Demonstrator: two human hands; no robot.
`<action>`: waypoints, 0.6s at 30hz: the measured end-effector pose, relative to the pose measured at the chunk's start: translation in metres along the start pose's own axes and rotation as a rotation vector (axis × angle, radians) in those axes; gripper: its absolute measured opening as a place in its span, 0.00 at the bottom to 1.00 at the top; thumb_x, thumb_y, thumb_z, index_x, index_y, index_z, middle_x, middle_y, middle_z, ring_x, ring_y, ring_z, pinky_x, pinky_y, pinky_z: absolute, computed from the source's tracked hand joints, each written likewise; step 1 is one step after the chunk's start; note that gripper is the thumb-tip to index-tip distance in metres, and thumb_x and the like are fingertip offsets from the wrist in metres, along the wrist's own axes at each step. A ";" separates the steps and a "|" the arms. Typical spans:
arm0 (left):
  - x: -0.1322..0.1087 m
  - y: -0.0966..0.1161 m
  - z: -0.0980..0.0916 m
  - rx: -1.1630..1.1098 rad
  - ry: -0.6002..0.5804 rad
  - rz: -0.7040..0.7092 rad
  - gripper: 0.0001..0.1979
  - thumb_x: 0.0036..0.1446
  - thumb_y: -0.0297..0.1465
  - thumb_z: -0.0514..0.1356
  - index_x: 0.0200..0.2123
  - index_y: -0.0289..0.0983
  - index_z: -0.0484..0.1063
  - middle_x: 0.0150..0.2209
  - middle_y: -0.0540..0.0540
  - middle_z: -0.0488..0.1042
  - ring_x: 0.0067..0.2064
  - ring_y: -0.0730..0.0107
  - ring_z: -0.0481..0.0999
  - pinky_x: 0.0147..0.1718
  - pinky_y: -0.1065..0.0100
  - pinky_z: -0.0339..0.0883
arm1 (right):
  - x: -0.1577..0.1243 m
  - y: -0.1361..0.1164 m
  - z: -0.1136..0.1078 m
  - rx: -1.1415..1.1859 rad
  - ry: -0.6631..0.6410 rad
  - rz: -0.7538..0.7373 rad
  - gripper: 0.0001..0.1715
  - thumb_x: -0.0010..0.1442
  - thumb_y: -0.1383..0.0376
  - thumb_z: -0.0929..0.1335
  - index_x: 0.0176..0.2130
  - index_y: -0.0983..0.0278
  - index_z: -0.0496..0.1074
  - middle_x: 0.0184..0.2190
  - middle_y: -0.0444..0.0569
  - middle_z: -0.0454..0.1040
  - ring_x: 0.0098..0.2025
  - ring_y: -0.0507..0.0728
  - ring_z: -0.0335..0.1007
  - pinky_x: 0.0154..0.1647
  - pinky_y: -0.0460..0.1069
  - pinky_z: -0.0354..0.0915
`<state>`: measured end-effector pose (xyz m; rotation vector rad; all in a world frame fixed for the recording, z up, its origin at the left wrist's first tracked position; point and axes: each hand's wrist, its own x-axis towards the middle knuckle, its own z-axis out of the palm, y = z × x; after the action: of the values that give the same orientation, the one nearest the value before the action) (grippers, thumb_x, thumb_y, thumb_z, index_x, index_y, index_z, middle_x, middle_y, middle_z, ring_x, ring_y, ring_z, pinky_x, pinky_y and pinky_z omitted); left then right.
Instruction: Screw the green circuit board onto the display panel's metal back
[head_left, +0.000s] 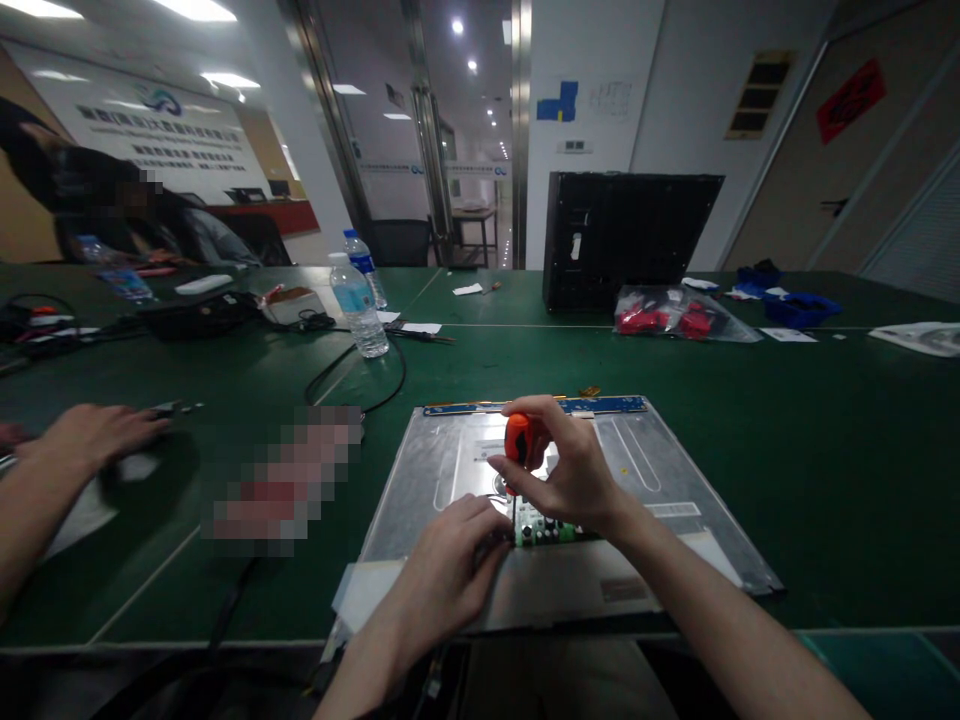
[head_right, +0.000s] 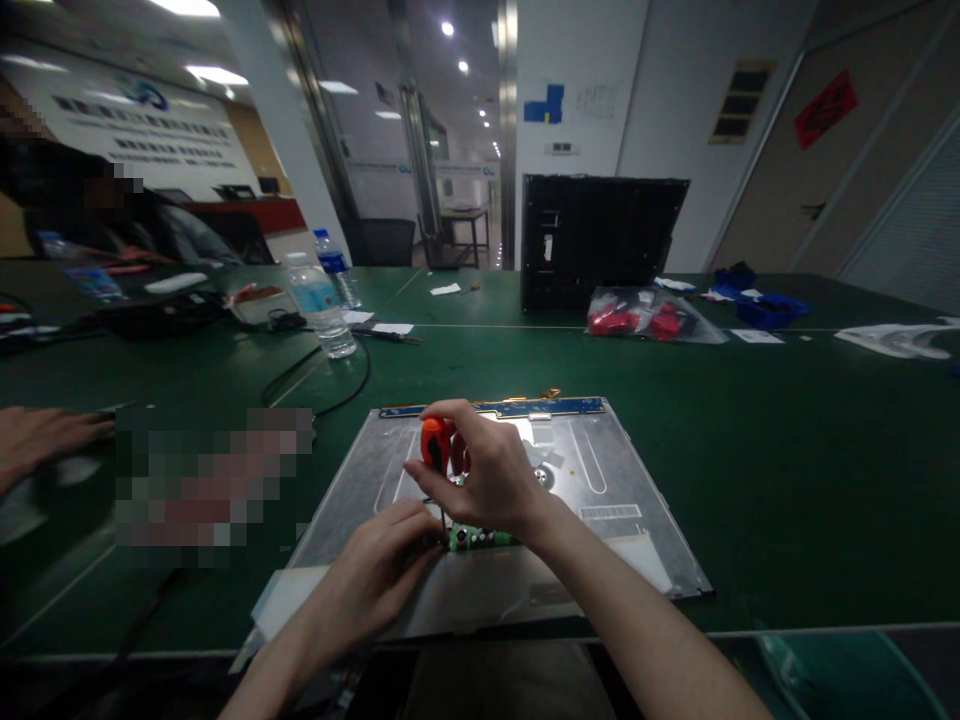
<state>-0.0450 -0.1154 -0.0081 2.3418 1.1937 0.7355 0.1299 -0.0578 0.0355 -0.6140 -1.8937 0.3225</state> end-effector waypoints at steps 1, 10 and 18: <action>0.000 0.000 0.000 -0.004 0.002 0.000 0.08 0.60 0.24 0.54 0.34 0.38 0.72 0.35 0.45 0.74 0.39 0.62 0.73 0.36 0.67 0.65 | 0.000 0.001 0.000 -0.005 0.003 -0.005 0.19 0.58 0.62 0.70 0.47 0.61 0.62 0.24 0.38 0.67 0.21 0.48 0.63 0.22 0.43 0.62; -0.001 0.000 -0.001 -0.026 -0.017 -0.043 0.08 0.60 0.24 0.53 0.36 0.38 0.72 0.37 0.45 0.75 0.41 0.62 0.73 0.38 0.66 0.66 | -0.004 0.004 0.006 -0.126 0.059 -0.124 0.19 0.59 0.59 0.70 0.46 0.59 0.60 0.24 0.37 0.68 0.20 0.48 0.62 0.22 0.43 0.61; -0.002 -0.004 0.003 -0.019 0.018 -0.033 0.09 0.59 0.25 0.54 0.37 0.38 0.74 0.37 0.45 0.76 0.40 0.61 0.74 0.38 0.65 0.68 | -0.004 -0.001 0.002 -0.057 -0.030 -0.219 0.24 0.60 0.61 0.69 0.53 0.61 0.61 0.31 0.43 0.75 0.27 0.50 0.70 0.26 0.45 0.66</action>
<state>-0.0465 -0.1151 -0.0128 2.2989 1.2251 0.7544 0.1293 -0.0606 0.0326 -0.4364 -1.9830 0.1375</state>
